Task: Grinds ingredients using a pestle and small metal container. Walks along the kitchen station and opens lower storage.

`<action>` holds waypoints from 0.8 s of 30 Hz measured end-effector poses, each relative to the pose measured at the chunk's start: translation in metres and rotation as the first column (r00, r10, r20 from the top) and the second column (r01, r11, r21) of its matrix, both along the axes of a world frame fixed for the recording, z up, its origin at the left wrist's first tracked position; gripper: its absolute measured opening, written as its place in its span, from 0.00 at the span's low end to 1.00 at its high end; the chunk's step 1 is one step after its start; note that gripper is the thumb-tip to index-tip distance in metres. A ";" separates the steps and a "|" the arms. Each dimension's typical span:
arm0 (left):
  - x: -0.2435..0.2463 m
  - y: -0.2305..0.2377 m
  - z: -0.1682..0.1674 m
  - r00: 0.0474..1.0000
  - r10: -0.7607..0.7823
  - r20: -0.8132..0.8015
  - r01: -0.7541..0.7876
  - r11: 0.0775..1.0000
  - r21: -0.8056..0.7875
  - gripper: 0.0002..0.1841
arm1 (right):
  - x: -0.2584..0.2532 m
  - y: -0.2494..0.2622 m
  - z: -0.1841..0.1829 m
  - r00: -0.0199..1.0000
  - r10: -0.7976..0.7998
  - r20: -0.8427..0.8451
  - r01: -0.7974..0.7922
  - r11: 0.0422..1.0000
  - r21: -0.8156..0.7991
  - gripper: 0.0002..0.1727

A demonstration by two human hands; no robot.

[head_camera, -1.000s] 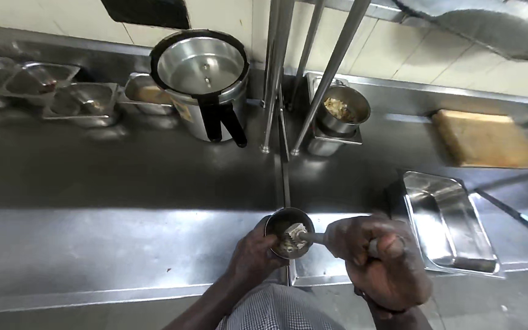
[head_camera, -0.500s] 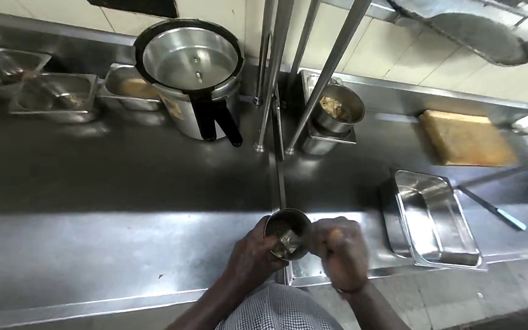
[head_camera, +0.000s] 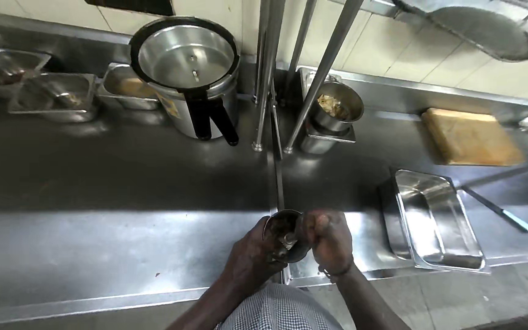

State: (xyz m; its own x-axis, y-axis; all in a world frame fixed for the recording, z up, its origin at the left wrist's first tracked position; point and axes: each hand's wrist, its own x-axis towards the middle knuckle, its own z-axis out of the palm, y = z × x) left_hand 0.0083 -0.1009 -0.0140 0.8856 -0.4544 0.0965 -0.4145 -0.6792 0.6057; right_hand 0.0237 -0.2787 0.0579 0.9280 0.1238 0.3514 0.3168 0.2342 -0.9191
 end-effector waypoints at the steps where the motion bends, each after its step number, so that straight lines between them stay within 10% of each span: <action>1: 0.000 0.001 0.000 1.000 0.005 -0.007 -0.005 1.000 0.015 0.24 | 0.001 0.000 0.000 1.000 0.004 -0.009 -0.004 1.000 0.009 0.30; 20: 0.004 0.005 -0.009 0.996 0.016 0.083 -0.012 0.999 -0.049 0.24 | -0.003 -0.003 0.045 0.995 0.050 0.080 -0.053 0.998 0.030 0.30; 24: 0.006 0.001 -0.001 1.000 -0.015 0.010 0.015 0.999 -0.049 0.23 | 0.012 0.006 0.006 1.000 0.005 0.016 -0.004 1.000 -0.026 0.29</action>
State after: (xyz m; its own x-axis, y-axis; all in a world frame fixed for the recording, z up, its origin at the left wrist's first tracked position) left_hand 0.0146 -0.1003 -0.0154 0.8777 -0.4619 0.1276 -0.4304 -0.6427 0.6338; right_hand 0.0353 -0.2731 0.0639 0.9215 0.1374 0.3633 0.3310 0.2118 -0.9196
